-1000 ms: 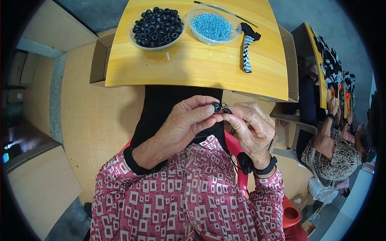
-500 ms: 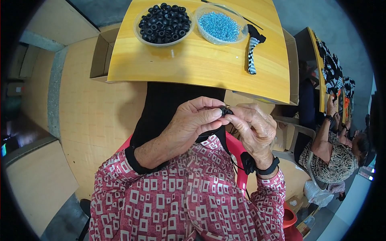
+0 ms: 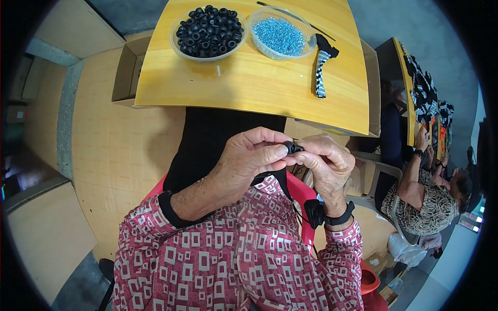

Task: The person assembles small components by taking beads and pins from bowls and inserting them into black rubber pieces by hand.

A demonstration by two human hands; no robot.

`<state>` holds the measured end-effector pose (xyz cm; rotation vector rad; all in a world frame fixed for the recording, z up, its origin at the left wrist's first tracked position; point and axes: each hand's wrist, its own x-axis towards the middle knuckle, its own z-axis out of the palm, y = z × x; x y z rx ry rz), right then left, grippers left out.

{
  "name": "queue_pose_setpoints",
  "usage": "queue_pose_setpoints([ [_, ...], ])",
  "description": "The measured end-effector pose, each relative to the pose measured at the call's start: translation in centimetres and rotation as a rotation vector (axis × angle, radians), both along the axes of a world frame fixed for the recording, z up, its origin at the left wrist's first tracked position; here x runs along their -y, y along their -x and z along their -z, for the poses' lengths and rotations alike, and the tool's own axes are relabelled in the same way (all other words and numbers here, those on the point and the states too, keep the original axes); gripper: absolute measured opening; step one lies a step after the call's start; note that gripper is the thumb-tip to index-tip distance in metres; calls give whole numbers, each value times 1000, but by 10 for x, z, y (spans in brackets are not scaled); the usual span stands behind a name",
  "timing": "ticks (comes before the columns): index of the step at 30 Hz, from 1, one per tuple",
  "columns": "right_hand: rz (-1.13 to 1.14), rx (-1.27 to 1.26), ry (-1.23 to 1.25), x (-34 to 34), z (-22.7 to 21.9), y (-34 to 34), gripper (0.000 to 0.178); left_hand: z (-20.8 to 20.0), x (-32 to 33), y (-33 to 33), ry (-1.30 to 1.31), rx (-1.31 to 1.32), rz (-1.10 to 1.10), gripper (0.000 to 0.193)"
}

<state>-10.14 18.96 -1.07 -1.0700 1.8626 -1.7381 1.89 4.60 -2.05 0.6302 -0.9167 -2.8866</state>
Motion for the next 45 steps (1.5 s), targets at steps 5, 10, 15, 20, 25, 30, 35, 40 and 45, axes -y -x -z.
queue_pose_setpoints([
  [5,-17,-71,12,-3,-2,3,16,0,-3,1,30,-10,-5,18],
  [10,-28,-150,-3,-2,-8,3,15,0,-3,1,7,-24,5,18],
  [15,-26,-184,-10,-3,-11,3,13,-1,-3,1,-19,-18,1,18],
  [20,-29,-235,-28,-1,-15,3,13,0,-2,1,-38,1,24,19],
  [25,-41,-297,-57,0,-15,3,12,0,-3,0,-12,11,12,19],
  [30,-56,-389,-103,2,-21,3,11,2,-2,0,22,15,-3,20],
  [35,-82,-544,-224,1,-28,0,14,5,-2,-1,142,10,-38,16],
  [40,-146,-773,-281,3,-34,-2,19,7,3,-3,234,18,-22,15],
  [45,-264,-934,-319,4,-42,-1,23,8,3,-6,331,5,-13,14],
])
